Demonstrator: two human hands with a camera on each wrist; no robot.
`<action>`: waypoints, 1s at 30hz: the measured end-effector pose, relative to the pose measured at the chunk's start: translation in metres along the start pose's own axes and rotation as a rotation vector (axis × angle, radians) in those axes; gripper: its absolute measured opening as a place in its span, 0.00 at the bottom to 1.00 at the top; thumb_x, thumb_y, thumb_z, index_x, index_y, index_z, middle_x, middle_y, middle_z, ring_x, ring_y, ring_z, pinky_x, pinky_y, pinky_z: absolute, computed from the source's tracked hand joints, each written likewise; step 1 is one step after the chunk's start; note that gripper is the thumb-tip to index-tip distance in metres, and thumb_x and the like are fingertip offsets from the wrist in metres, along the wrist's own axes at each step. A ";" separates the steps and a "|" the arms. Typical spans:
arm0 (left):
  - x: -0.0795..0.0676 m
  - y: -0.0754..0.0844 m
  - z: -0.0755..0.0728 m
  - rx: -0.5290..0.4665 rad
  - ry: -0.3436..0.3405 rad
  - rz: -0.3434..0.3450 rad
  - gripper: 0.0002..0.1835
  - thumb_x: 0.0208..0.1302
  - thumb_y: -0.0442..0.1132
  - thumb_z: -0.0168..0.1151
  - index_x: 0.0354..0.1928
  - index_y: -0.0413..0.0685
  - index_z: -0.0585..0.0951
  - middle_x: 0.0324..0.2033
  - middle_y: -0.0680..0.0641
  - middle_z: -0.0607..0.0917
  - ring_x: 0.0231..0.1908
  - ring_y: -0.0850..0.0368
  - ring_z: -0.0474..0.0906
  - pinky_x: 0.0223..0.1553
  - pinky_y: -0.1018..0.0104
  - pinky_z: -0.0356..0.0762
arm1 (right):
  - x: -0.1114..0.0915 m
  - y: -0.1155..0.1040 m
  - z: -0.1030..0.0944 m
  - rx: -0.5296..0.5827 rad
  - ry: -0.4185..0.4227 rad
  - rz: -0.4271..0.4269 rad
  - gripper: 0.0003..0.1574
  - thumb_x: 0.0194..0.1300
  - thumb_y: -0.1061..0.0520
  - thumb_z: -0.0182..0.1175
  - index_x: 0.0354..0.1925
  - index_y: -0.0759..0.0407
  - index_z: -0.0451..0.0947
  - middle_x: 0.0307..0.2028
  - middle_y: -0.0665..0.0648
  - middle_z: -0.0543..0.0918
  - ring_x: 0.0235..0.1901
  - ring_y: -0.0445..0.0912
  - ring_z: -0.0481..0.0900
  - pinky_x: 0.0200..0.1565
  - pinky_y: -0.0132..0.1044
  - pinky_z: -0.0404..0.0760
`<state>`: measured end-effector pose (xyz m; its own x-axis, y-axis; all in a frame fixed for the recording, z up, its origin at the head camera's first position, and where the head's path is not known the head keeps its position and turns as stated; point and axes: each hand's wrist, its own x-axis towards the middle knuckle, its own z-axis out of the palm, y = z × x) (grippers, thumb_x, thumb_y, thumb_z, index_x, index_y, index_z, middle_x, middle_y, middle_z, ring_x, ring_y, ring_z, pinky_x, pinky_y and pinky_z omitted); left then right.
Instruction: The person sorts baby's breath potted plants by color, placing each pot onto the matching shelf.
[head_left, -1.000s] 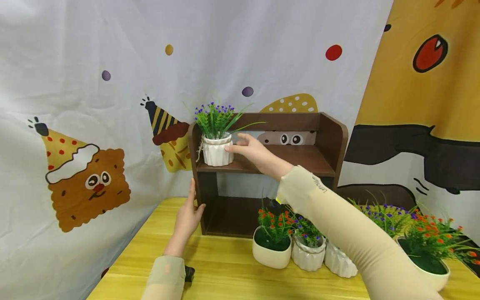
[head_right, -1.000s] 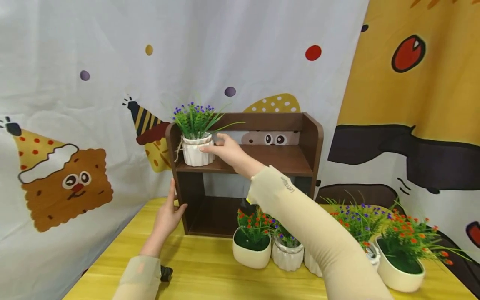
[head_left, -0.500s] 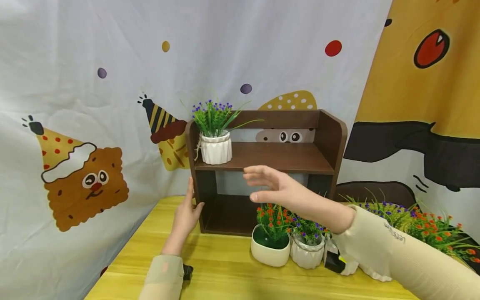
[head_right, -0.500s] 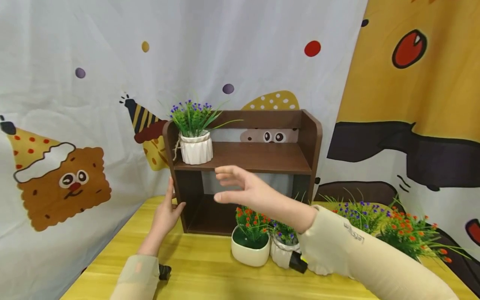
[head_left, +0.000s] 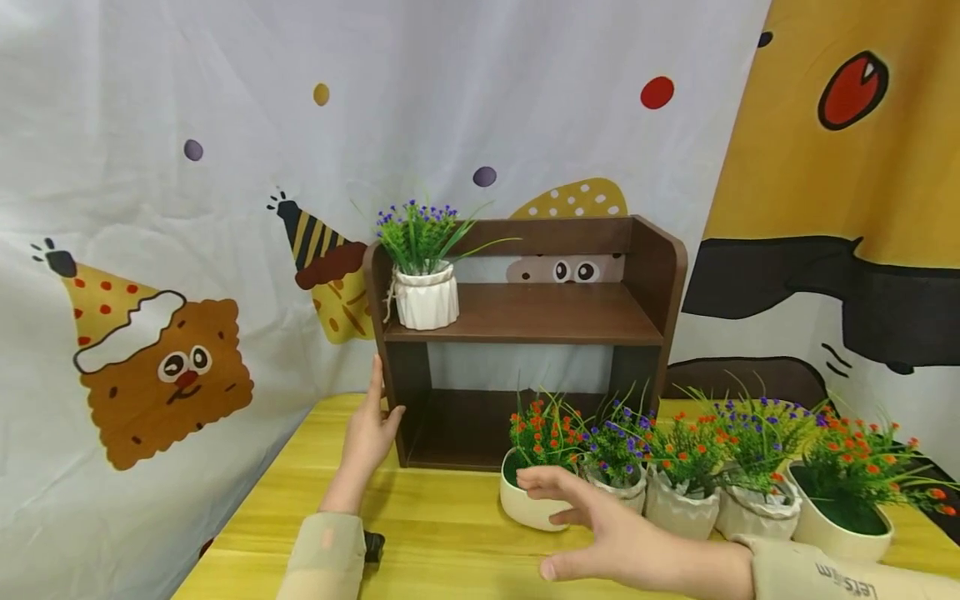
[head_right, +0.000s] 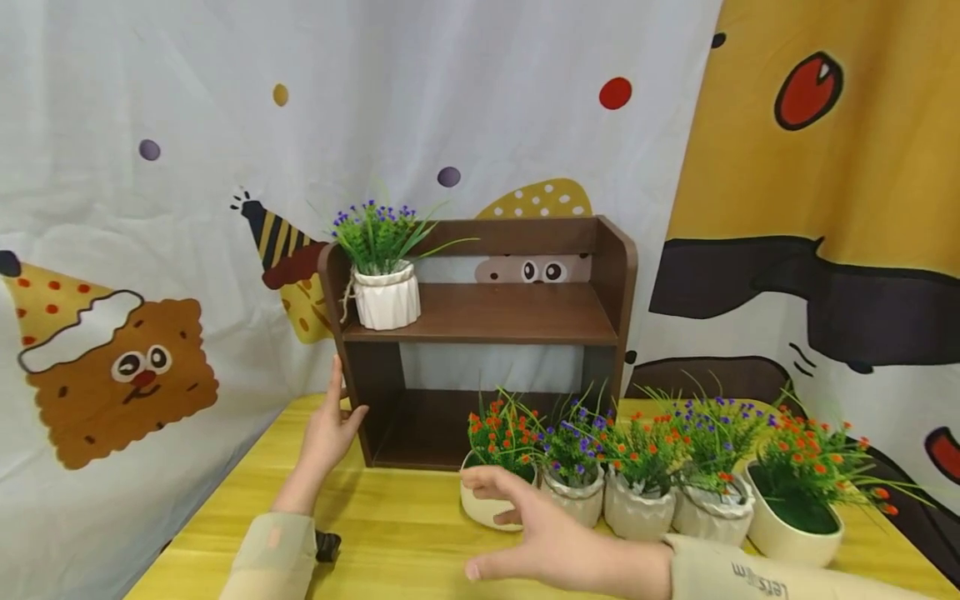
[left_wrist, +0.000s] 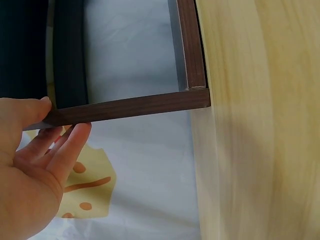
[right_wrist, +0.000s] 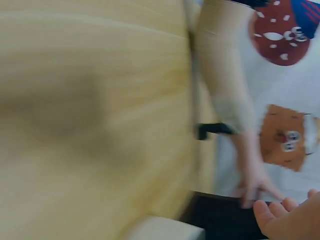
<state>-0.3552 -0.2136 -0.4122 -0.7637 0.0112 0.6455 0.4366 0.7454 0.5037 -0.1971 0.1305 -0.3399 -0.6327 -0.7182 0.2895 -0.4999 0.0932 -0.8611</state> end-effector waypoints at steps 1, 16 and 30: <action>0.000 0.000 0.000 0.003 0.004 0.004 0.53 0.64 0.31 0.64 0.78 0.62 0.38 0.54 0.27 0.77 0.32 0.40 0.82 0.32 0.48 0.78 | -0.005 0.008 0.002 0.019 -0.005 -0.004 0.42 0.61 0.62 0.66 0.70 0.59 0.60 0.67 0.53 0.67 0.64 0.40 0.65 0.56 0.39 0.72; 0.000 -0.002 -0.002 0.017 0.033 0.013 0.52 0.63 0.31 0.64 0.78 0.58 0.41 0.53 0.27 0.78 0.30 0.41 0.81 0.30 0.48 0.77 | -0.037 0.081 -0.001 0.125 0.210 0.287 0.51 0.65 0.58 0.63 0.68 0.84 0.45 0.66 0.83 0.52 0.65 0.74 0.54 0.58 0.57 0.68; 0.000 -0.001 0.002 0.014 0.040 0.023 0.54 0.62 0.31 0.65 0.78 0.63 0.39 0.53 0.27 0.78 0.30 0.40 0.82 0.30 0.48 0.78 | -0.032 0.099 0.007 0.054 0.306 0.350 0.57 0.62 0.59 0.66 0.66 0.88 0.40 0.66 0.85 0.47 0.65 0.75 0.50 0.62 0.59 0.58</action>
<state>-0.3571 -0.2131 -0.4142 -0.7340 0.0022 0.6792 0.4469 0.7546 0.4805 -0.2223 0.1584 -0.4374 -0.9073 -0.4127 0.0807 -0.1989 0.2521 -0.9470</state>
